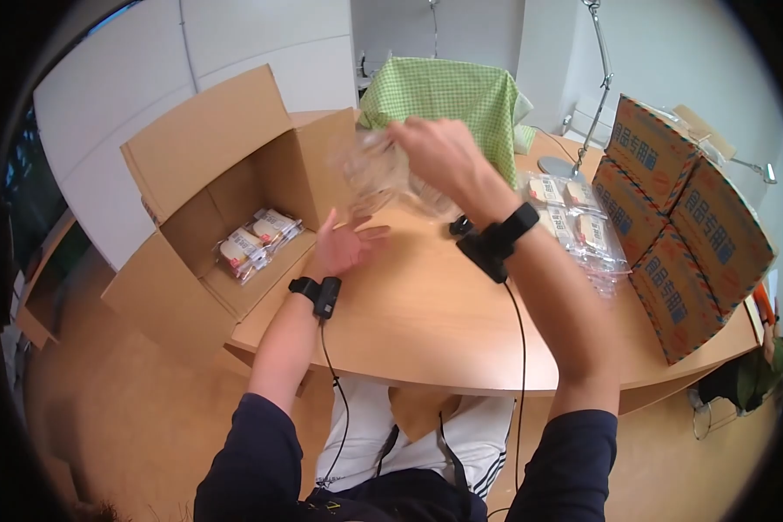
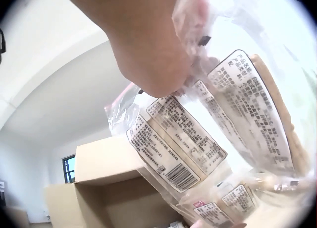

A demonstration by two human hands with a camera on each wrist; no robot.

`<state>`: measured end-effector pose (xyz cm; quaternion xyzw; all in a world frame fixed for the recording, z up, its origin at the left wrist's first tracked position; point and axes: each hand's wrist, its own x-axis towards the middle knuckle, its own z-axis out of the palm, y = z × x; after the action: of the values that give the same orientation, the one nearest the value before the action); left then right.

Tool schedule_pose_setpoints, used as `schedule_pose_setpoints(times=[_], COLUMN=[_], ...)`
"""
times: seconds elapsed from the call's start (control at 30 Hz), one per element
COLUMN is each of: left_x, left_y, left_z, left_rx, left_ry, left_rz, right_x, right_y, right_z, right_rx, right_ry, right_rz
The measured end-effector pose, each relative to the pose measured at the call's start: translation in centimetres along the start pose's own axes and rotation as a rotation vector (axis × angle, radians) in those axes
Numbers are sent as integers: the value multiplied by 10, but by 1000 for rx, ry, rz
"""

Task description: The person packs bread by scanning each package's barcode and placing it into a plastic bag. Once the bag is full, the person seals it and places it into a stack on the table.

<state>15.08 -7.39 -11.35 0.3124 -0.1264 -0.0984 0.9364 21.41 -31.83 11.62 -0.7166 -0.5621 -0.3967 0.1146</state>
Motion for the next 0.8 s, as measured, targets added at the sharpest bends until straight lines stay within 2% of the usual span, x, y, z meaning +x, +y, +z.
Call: schedule_pose_setpoints(times=[0.03, 0.07, 0.1, 0.17, 0.2, 0.27, 0.33, 0.37, 0.4, 0.43, 0.53, 0.63, 0.7, 0.73, 0.8], left_x=[-4, -5, -7, -16, -6, -5, -7, -6, -7, -7, -9, -22, -26, -26, -26], left_y=[6, 11, 12, 12, 20, 24, 25, 26, 26, 26, 26, 37, 36, 33, 29], left_z=[-2, -6, -2, 9, -46, -56, -52, -54, -56, -59, -67, -71, -64, -60, -51], left_rx=[8, -20, -20, 342, 202, 246, 279, 269, 261, 256, 206, 265, 265, 286, 320], left_ry=[99, 311, 311, 502, 495, 470, 451, 457, 381, 303, 390, 285, 312, 338, 372], left_rz=[46, 82, 88, 203, 107, 90, 56, 61, 57, 54, 69, 26, 56, 89, 125], right_x=[-5, -15, -26, -53, -65, -92, -120, -133, -144, -152, -170, -191, -208, -214, -219], right_y=[-5, -16, -28, -47, -59, -80, -95, -102, -108, -114, -130, -136, -137, -137, -138], right_z=[9, 17, 24, 39, 36, 36, 36, 34, 32, 26, 4, -3, 8, 10, 15], right_rx=[35, -15, -66, -131, -127, -109, -88, -65, -43, -38, 63, 166, 311, 327, 293], right_ry=[9, -20, -46, -31, -67, -139, -182, -259, -335, -339, -375, -481, -555, -676, -611], right_rz=[-96, -131, -168, -289, -315, -350, -369, -360, -352, -361, -301, -295, -256, -218, -199])
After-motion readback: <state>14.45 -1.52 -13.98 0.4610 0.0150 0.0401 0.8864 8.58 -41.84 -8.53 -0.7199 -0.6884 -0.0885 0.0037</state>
